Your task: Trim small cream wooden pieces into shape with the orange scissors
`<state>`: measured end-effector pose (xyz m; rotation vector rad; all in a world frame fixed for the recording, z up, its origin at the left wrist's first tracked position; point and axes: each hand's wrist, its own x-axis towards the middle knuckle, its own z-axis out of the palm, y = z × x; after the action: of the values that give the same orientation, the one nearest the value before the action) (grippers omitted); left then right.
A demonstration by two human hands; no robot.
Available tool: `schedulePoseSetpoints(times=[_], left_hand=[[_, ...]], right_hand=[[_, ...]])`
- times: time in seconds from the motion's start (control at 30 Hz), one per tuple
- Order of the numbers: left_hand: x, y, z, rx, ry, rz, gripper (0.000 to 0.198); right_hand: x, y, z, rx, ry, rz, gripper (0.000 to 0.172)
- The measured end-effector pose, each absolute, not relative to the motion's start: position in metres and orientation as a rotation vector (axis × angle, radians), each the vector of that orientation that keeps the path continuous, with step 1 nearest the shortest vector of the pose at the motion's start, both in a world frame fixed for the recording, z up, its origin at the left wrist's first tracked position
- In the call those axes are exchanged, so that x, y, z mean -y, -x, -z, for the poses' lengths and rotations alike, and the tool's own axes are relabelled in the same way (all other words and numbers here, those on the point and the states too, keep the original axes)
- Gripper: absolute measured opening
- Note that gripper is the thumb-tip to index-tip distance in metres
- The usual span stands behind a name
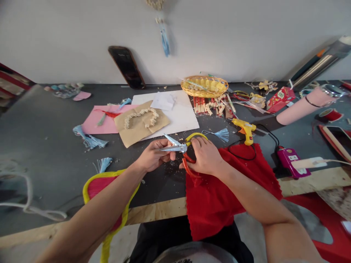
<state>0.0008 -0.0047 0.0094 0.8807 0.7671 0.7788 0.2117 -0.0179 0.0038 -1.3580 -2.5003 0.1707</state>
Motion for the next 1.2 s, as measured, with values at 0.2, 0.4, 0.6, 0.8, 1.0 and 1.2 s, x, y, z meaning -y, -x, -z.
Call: schedulePoseSetpoints(times=[0.2, 0.4, 0.6, 0.8, 1.0, 1.2], left_hand=[[0.003, 0.0, -0.008, -0.768, -0.83, -0.771, 0.02], [0.005, -0.003, -0.005, -0.767, -0.873, -0.858, 0.026], [0.005, -0.006, -0.001, -0.827, -0.953, -0.974, 0.029], [0.005, -0.005, 0.001, -0.816, -1.01, -1.01, 0.019], [0.005, 0.0, 0.003, -0.788, -0.949, -0.92, 0.015], [0.005, -0.001, 0.001, -0.754, -0.913, -0.868, 0.017]], right_hand=[[0.02, -0.211, -0.002, 2.501, 1.35, -0.202, 0.055], [0.023, -0.209, -0.009, 2.516, 1.501, -0.235, 0.049], [0.019, -0.21, -0.008, 2.421, 1.499, -0.231, 0.05], [0.017, -0.211, -0.004, 2.416, 1.436, -0.144, 0.062], [0.018, -0.213, -0.004, 2.446, 1.391, -0.143, 0.071], [0.018, -0.213, -0.004, 2.494, 1.363, -0.193, 0.068]])
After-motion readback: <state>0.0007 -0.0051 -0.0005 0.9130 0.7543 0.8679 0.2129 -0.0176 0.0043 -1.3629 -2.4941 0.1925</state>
